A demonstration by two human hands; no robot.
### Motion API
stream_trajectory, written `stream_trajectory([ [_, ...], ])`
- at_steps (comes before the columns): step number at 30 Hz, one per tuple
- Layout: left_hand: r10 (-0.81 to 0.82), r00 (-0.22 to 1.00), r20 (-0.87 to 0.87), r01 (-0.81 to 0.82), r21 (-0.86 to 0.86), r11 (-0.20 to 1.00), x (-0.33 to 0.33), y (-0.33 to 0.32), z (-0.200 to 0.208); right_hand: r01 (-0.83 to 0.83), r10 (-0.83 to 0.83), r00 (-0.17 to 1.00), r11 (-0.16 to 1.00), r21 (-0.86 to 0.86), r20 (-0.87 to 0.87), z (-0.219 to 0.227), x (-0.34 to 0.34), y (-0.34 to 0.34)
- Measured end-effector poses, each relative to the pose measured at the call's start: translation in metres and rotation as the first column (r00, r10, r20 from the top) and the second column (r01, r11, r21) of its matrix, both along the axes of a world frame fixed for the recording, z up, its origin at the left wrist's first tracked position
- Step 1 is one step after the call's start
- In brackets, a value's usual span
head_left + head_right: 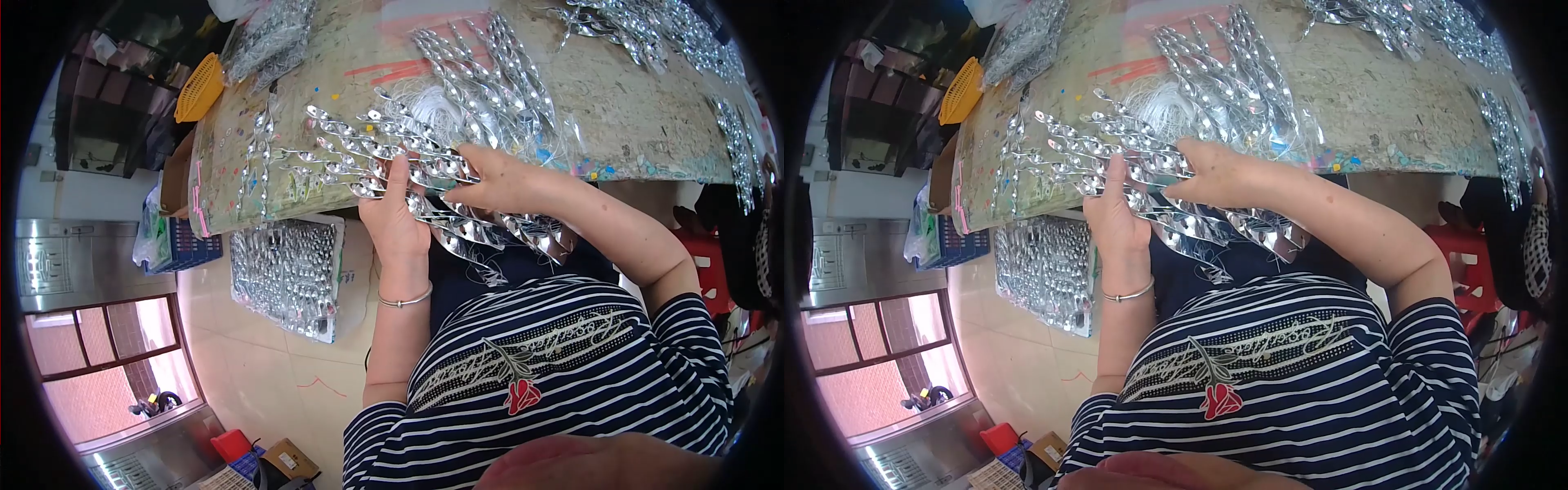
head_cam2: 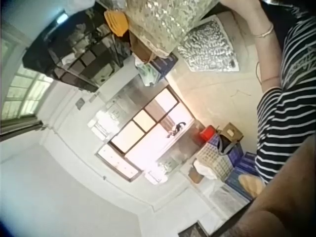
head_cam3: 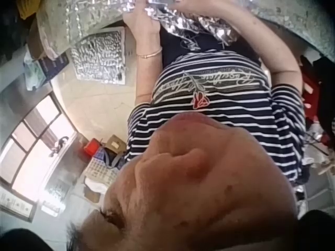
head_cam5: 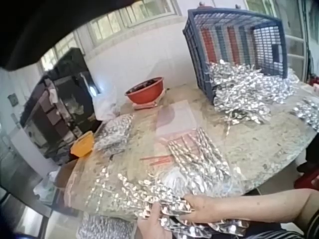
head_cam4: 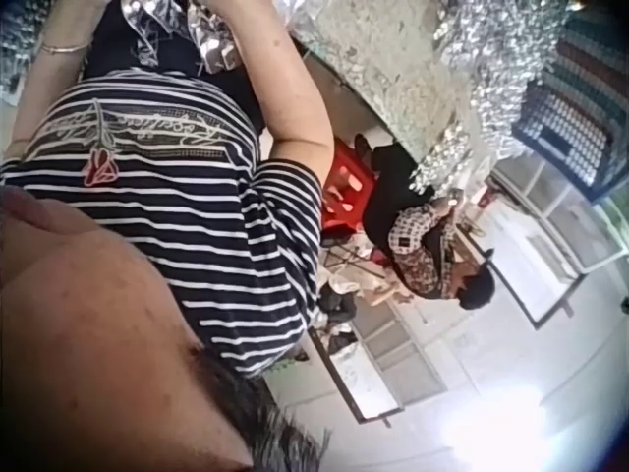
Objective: Gathering silver foil tassel decorations and inserting them into plastic packaging bags.
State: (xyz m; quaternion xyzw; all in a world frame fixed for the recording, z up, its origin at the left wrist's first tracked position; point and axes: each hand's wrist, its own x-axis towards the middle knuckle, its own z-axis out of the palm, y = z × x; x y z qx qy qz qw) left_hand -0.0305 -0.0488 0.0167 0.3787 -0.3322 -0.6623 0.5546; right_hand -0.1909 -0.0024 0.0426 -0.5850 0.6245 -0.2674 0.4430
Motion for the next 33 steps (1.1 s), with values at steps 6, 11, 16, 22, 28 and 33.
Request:
stream_trajectory([
  [6,-0.011,0.998,-0.062,0.014,0.057,0.998,0.002,-0.003,-0.005,-0.005,0.002,0.999,0.996,0.087,0.035,0.002,-0.005,0.001],
  [11,0.009,0.997,-0.074,0.000,0.123,0.992,-0.002,0.000,0.003,0.052,-0.072,0.955,0.996,0.077,0.288,-0.001,-0.014,-0.002],
  [16,-0.012,0.988,-0.151,0.032,0.126,0.991,-0.007,0.005,0.005,0.072,-0.105,0.954,0.989,0.127,0.282,0.030,-0.009,-0.009],
  [22,-0.065,0.986,-0.153,0.064,-0.014,0.998,-0.011,0.008,0.000,0.013,-0.015,0.997,1.000,0.028,0.081,0.008,0.008,-0.024],
  [28,-0.151,0.975,-0.161,0.146,-0.042,0.988,-0.006,0.008,-0.003,-0.003,0.000,1.000,0.989,-0.147,-0.025,0.010,0.029,-0.024],
  [33,-0.134,0.985,-0.110,0.126,-0.079,0.989,-0.013,0.010,-0.003,-0.036,0.037,0.999,0.990,-0.140,0.002,0.010,0.034,-0.017],
])
